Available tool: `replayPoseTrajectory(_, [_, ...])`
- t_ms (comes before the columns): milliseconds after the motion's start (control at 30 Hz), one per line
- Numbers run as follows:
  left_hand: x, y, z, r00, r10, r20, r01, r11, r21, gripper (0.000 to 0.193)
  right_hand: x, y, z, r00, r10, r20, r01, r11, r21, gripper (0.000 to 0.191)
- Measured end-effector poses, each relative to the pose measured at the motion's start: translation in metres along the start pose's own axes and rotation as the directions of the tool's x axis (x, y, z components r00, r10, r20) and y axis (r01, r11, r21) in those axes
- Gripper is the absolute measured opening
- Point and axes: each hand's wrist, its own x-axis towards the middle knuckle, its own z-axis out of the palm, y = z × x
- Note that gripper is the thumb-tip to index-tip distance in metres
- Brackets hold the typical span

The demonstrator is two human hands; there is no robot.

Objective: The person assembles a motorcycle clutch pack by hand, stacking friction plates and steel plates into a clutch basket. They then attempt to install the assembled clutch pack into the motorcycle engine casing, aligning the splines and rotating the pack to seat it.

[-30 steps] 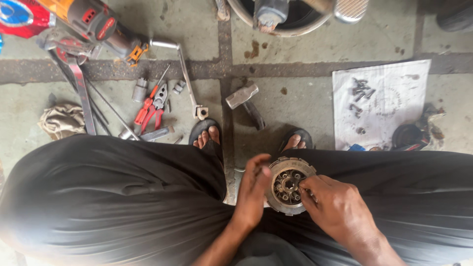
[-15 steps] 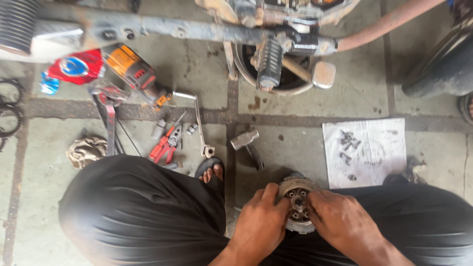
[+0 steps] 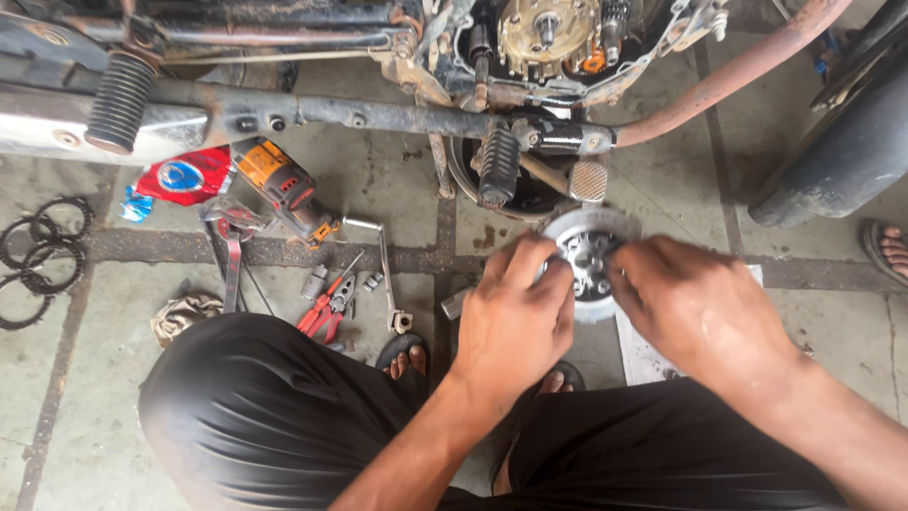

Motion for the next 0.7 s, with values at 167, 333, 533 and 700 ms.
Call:
replayPoseTrajectory(167, [0.028, -0.013, 0.008, 0.999, 0.024, -0.021, -0.023, 0.997, 0.079, 0.012, 0.028, 0.014, -0.001, 0.997, -0.046, -0.061, 0.041, 0.996, -0.081, 0.018])
replayPoseTrajectory(333, [0.051, -0.038, 0.025, 0.995, 0.03, -0.097, -0.02, 0.995, 0.102, 0.015, 0.053, 0.044, 0.02, 0.98, -0.073, -0.184, 0.071, 0.997, -0.022, 0.014])
replayPoseTrajectory(533, [0.101, -0.091, 0.059, 0.966, 0.139, -0.219, -0.095, 0.975, 0.199, 0.017, 0.105, 0.082, 0.061, 0.886, -0.235, -0.399, 0.172, 0.967, -0.188, 0.012])
replayPoseTrajectory(700, [0.131, -0.137, 0.087, 0.968, 0.171, -0.185, -0.133, 0.97, 0.204, 0.019, 0.147, 0.114, 0.091, 0.859, -0.296, -0.418, 0.159, 0.93, -0.331, 0.013])
